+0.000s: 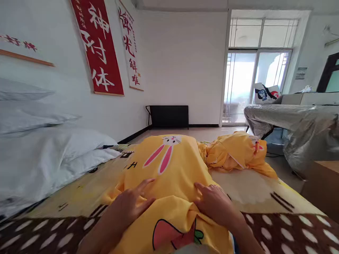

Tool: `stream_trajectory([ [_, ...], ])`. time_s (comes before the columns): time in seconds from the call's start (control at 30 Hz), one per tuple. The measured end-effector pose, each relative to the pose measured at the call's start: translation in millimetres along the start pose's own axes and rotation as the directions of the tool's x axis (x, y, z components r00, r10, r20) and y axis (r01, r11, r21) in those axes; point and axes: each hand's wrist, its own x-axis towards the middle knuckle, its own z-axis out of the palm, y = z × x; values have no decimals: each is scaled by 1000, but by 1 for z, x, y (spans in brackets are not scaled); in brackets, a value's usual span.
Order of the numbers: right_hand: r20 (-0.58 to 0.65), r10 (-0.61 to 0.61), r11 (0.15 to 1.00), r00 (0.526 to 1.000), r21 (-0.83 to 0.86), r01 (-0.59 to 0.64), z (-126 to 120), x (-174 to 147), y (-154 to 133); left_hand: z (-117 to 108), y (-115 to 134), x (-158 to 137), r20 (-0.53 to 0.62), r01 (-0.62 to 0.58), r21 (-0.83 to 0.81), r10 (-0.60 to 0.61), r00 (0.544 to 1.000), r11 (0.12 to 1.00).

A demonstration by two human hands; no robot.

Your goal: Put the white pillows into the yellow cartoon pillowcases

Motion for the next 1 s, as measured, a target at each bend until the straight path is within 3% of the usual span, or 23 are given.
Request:
stream_trajectory([
  [0.17, 18, -62, 998, 998, -9, 63, -5, -2, -11, 11, 5, 8, 48, 44, 127, -50, 998, 991],
  [0.43, -101, -39, 989, 994, -148, 24, 4, 2, -17, 15, 4, 9, 26, 43, 25, -43, 999, 999],
  [0.63, -253, -242, 970, 937, -102, 223, 2, 3, -13, 12, -14, 21, -160, 218, -89, -230, 960, 972],
  [0.7, -240, -261, 965, 935, -87, 247, 0, 3, -11, 10, -21, 26, -175, 253, -100, -268, 948, 962],
  [0.8, -202, -261, 965, 944, -47, 257, 1, 2, -8, 13, -28, 32, -99, 262, -107, -273, 957, 959],
  [1.0, -84, -160, 987, 984, -24, 158, 3, -2, -5, 33, -36, 42, -65, 151, -102, -159, 985, 983],
])
